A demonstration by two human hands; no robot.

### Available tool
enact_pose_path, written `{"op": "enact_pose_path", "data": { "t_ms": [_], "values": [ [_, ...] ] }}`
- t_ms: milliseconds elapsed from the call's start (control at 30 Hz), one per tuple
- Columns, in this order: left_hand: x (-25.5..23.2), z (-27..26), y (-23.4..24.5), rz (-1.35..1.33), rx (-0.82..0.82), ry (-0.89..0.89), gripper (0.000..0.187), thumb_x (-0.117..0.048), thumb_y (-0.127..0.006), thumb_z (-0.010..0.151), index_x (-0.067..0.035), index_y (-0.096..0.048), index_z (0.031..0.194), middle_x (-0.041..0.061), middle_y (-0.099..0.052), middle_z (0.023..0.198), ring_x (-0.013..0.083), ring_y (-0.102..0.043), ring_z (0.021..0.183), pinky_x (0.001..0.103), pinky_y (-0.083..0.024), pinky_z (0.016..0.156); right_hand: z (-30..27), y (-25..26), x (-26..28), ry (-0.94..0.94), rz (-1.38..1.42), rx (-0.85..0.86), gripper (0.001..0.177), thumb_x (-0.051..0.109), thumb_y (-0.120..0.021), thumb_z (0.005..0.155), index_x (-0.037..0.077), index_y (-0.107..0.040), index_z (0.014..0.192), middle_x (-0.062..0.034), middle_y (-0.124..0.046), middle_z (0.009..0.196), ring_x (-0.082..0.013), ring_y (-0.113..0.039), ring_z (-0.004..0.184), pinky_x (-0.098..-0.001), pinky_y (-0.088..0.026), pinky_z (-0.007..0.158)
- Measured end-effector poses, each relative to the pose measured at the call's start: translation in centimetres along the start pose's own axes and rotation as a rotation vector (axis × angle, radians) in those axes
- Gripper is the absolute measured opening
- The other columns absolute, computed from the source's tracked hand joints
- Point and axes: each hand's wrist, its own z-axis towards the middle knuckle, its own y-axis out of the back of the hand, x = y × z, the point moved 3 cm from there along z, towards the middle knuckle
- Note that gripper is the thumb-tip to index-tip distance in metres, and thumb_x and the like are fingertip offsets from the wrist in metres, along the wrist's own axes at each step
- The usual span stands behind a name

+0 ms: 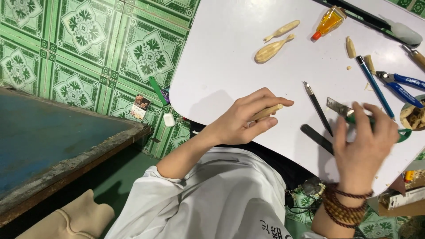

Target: Carving and shaping a small wooden object using various hand tools like carving knives and utility knives.

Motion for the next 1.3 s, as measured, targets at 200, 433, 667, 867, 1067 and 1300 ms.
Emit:
{"op": "enact_pose_path", "data": {
  "t_ms": [200,433,667,867,1067,1300],
  "values": [
    [0.6,0.7,-0.4,-0.01,0.006,0.085,0.033,-0.023,-0.042,0.115,-0.013,-0.051,0.145,0.0,-0.069,0.129,0.0151,-0.069,0.085,0.026,-0.055,0.073,-1.7,2.6,-0.4,-0.062,-0.151,0.112,0.033,0.002,-0.079,0.113,-0.006,-0.071,0.145,-0.0226,-0.064,0.133,-0.0391,-0.055,0.111,-0.0493,-0.045,0.091],
    [-1.3,1.4,-0.2,-0.034,0.036,0.301,0.035,-0.028,-0.037,0.111,-0.011,-0.05,0.139,-0.002,-0.042,0.073,0.011,-0.035,0.059,0.027,-0.034,0.061,-1.8,1.6,-0.8,-0.096,-0.078,0.113,0.033,0.007,-0.076,0.116,-0.01,-0.071,0.144,-0.0261,-0.06,0.136,-0.0427,-0.053,0.12,-0.0533,-0.045,0.1],
    [-1.9,1.4,-0.3,-0.004,0.147,0.401,0.04,-0.033,-0.031,0.109,-0.01,-0.054,0.131,0.002,-0.046,0.077,0.0161,-0.045,0.072,0.031,-0.037,0.071,0.6,-0.7,4.5,0.034,0.084,-0.088,0.026,0.013,-0.073,0.112,-0.003,-0.068,0.131,-0.0217,-0.065,0.123,-0.031,-0.053,0.102,-0.0389,-0.047,0.085],
    [0.2,0.8,-0.3,0.022,-0.004,0.234,0.028,-0.014,-0.035,0.107,-0.003,-0.055,0.124,0.004,-0.051,0.061,0.0133,-0.045,0.056,0.029,-0.043,0.055,3.5,-1.1,7.0,-0.025,0.084,-0.035,0.012,-0.003,-0.072,0.103,-0.003,-0.072,0.115,-0.0117,-0.058,0.104,-0.0283,-0.06,0.088,-0.0343,-0.049,0.073],
    [0.0,0.6,0.0,-0.057,-0.041,0.265,0.025,-0.013,-0.036,0.106,-0.007,-0.054,0.122,0.0,-0.05,0.061,0.0104,-0.042,0.054,0.027,-0.041,0.054,2.9,0.5,8.4,-0.119,0.497,-0.011,0.015,-0.003,-0.059,0.109,-0.007,-0.065,0.122,-0.0157,-0.058,0.093,-0.0357,-0.06,0.075,-0.0387,-0.05,0.06],
    [1.2,0.7,0.2,-0.017,-0.059,0.258,0.026,-0.018,-0.037,0.107,-0.006,-0.056,0.121,0.006,-0.056,0.065,0.0142,-0.049,0.058,0.029,-0.045,0.057,2.3,-0.3,6.8,-0.076,0.087,-0.021,0.013,-0.004,-0.068,0.107,-0.006,-0.073,0.119,-0.0125,-0.062,0.101,-0.0283,-0.065,0.087,-0.0334,-0.055,0.074]
  ]
}}
